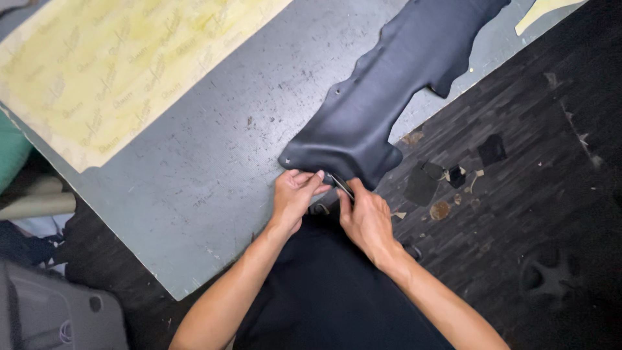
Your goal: The person trims the edges of a black automotive carpet piece using scissors. They repeatedly cut small sections along the perimeter, remove the trimmed pieces, and continue around the shape.
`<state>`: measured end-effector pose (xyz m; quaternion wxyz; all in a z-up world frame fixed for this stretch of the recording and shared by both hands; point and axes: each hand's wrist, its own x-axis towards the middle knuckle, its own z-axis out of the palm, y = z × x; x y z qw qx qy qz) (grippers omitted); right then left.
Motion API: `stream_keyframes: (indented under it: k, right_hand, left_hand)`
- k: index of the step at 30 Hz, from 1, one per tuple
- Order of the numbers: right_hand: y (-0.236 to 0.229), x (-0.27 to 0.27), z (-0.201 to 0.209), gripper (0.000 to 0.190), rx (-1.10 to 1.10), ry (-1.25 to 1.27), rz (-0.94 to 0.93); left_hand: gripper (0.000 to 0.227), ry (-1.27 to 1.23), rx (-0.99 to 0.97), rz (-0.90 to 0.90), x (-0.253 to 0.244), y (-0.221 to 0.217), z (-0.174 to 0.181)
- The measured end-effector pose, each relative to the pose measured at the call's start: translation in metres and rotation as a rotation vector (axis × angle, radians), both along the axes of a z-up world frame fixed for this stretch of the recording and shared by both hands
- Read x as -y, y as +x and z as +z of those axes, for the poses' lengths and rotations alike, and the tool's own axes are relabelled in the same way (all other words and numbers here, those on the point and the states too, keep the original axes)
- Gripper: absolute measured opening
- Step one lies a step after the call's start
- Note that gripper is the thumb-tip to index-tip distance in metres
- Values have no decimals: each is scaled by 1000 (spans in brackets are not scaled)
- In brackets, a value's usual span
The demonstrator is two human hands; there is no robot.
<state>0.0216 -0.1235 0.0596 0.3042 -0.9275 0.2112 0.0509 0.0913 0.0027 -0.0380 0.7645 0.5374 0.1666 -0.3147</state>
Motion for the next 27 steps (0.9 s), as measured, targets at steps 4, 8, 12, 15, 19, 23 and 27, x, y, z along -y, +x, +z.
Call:
stream_keyframes:
  k: [4,8,12,15,19,23,27]
  right_hand:
    - [7,2,1,20,1,-12,21]
    - [8,4,2,19,66,-59,111]
    - [12,13,4,20,33,-89,204]
    - [17,24,4,18,87,-111,345]
    - [29,38,5,20,-4,-196,530]
    - [39,52,13,19,23,-243,705]
    - [48,60,25,20,-18,-229,732]
  left_hand:
    - [26,-64,37,21,3,1,-4]
    - [22,-28,36,32,3,-4,-7]
    - [19,-42,33,42,4,-3,-7]
    - [18,-68,45,51,6,-3,-8]
    - [16,-86,70,66,6,-4,-6]
    - [16,-63,73,61,6,-4,-1]
    - [16,-32,66,44,4,-4,4]
